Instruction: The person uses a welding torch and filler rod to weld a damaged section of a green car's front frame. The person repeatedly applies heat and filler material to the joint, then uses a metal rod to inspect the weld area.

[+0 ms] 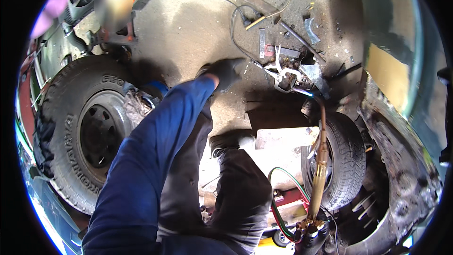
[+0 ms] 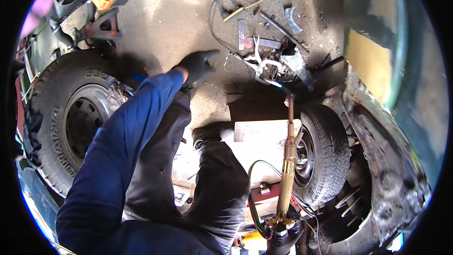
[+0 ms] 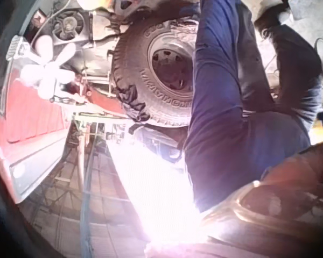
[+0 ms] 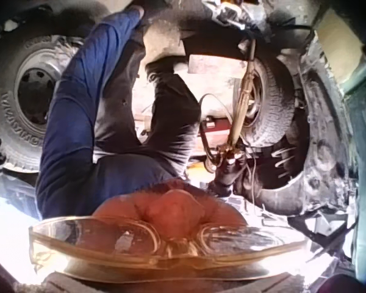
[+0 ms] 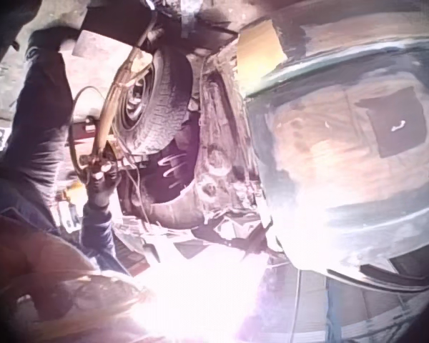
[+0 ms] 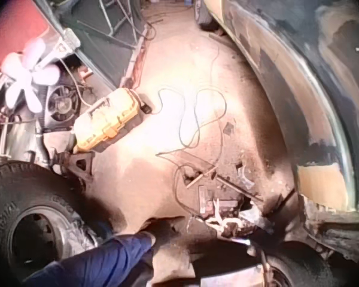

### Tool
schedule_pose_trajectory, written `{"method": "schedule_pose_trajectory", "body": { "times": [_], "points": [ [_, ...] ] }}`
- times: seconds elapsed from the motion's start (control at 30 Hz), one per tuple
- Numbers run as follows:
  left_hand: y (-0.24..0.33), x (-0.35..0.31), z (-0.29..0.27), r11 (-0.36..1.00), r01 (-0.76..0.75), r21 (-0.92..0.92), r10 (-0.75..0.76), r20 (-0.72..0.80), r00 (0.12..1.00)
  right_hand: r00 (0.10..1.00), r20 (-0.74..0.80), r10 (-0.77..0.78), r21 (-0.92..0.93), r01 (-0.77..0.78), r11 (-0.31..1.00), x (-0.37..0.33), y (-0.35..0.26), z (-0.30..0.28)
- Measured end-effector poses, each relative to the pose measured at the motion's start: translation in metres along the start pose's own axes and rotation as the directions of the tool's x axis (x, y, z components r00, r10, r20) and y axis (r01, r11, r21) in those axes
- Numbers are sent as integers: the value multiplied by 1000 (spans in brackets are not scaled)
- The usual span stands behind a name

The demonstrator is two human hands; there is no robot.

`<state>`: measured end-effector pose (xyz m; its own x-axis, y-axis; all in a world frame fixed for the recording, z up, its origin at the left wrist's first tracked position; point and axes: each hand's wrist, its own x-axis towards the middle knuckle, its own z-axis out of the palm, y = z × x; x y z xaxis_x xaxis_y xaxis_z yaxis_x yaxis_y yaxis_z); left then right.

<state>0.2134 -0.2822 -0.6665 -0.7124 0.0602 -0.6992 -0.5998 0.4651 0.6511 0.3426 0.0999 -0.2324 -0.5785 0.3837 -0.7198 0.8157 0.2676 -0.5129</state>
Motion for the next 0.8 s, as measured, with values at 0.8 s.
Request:
{"method": "schedule_pose_trajectory", "body": {
  "times": [0.8],
  "points": [
    [193, -436, 36, 997, 38, -73, -12, 321, 947, 933, 327, -149, 396, 8, 918, -205, -42, -196]
  ]
}}
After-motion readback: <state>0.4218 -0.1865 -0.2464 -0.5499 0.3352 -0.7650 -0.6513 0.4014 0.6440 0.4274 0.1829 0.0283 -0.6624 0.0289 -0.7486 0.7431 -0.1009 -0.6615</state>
